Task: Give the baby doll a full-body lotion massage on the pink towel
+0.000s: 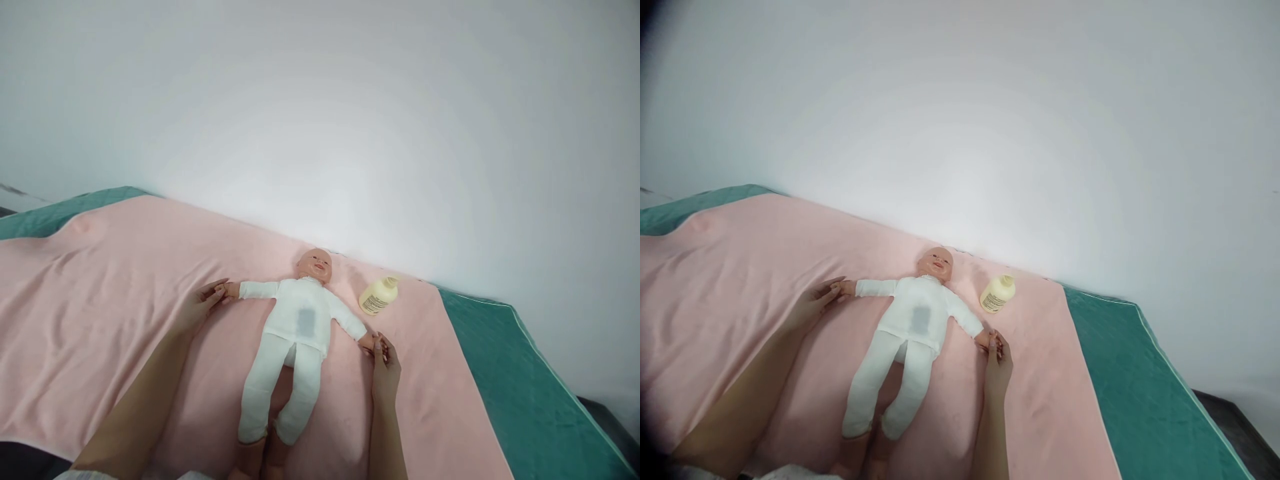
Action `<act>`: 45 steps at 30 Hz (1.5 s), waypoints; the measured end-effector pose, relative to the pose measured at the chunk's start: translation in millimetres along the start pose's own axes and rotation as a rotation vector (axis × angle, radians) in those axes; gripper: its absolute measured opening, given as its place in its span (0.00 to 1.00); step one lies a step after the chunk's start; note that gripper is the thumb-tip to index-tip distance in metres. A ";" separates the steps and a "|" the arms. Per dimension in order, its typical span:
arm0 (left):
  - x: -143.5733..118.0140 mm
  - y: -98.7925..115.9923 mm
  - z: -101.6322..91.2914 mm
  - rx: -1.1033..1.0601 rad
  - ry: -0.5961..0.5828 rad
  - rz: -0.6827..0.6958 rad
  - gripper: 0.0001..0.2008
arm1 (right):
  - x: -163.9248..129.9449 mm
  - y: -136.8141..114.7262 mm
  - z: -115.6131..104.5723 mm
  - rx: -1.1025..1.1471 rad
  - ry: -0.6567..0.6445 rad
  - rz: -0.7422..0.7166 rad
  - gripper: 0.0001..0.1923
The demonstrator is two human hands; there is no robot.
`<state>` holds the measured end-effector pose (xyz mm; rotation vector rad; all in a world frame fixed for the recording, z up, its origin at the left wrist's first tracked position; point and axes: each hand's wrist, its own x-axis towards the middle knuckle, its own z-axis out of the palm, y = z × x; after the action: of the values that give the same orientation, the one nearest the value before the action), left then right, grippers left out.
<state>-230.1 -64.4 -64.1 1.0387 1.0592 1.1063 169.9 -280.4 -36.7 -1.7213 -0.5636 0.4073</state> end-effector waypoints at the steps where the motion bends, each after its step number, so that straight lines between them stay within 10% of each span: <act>1: 0.3 -0.2 -0.6 0.008 -0.006 0.006 0.32 | -0.1 -1.0 -0.5 -0.005 -0.011 0.010 0.30; 45: -3.3 3.4 -0.3 0.188 -0.039 0.033 0.31 | -1.0 -7.2 -3.6 0.035 -0.106 0.008 0.26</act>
<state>-231.4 -67.1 -60.4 1.2259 1.1341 1.0231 170.0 -282.8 -29.0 -1.6758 -0.6226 0.5142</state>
